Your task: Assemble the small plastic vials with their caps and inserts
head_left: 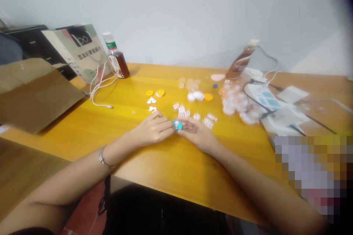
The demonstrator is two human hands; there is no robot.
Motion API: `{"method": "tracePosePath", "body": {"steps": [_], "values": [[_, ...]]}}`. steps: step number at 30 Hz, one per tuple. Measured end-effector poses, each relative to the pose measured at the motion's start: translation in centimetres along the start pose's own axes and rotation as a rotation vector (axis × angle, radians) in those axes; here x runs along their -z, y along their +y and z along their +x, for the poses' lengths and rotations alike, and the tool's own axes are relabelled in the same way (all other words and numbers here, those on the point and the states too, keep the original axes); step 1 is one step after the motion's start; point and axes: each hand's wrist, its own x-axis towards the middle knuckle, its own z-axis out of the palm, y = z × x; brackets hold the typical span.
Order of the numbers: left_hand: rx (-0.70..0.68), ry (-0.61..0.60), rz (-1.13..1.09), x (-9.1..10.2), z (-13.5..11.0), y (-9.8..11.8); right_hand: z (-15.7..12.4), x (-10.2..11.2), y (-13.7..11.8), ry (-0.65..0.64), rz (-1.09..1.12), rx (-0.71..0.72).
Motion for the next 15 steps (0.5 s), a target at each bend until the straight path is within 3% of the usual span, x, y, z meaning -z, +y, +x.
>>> {"method": "tracePosePath", "body": {"steps": [10, 15], "values": [[-0.115, -0.036, 0.18, 0.75, 0.08, 0.32, -0.03, 0.15, -0.13, 0.001, 0.011, -0.001], [-0.151, 0.001, 0.209, 0.68, 0.16, 0.27, 0.0, 0.19, -0.08, -0.02, 0.026, -0.003]]}}
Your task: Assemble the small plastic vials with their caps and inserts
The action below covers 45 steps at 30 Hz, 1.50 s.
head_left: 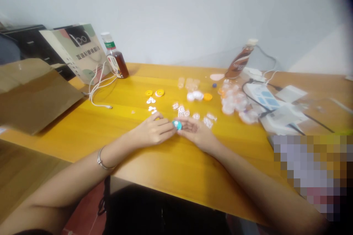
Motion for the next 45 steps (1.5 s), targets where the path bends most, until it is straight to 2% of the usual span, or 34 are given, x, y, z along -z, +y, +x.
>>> {"method": "tracePosePath", "body": {"steps": [5, 9, 16, 22, 27, 33, 35, 37, 40, 43, 45], "values": [[-0.011, 0.02, 0.01, 0.0, 0.1, 0.0, 0.0, 0.0, 0.0, -0.008, 0.012, -0.003], [0.032, 0.056, -0.049, 0.0, -0.1, -0.1, -0.1, 0.0, 0.0, 0.007, -0.01, 0.002], [0.267, 0.257, -0.26, -0.6, -0.3, -0.8, -0.2, -0.1, -0.3, 0.021, -0.052, 0.001], [0.427, 0.228, -0.502, -0.6, 0.5, -0.2, -0.2, -0.1, -0.2, 0.012, -0.063, 0.006], [0.507, 0.206, -0.585, -0.9, 0.6, 0.1, -0.2, -0.1, -0.4, 0.042, -0.042, -0.001], [0.634, 0.279, -0.584, -2.1, 0.7, -1.4, -0.4, 0.1, -0.6, 0.072, 0.055, -0.018], [0.669, 0.241, -0.561, -2.4, 1.5, -2.5, -0.4, 0.2, -0.5, 0.071, 0.094, -0.035], [0.651, 0.154, -0.542, -2.8, 2.9, -3.9, -0.4, 0.3, -0.3, 0.078, 0.106, -0.042], [0.569, 0.075, -0.506, -3.7, 6.3, -5.7, -0.3, 0.3, -0.1, 0.088, 0.092, -0.028], [0.435, 0.048, -0.467, -5.1, 10.1, -7.0, -0.2, 0.3, 0.1, 0.084, 0.082, -0.011], [0.411, 0.036, -0.455, -6.2, 12.2, -7.4, -0.2, 0.3, 0.3, 0.083, 0.078, -0.003]]}}
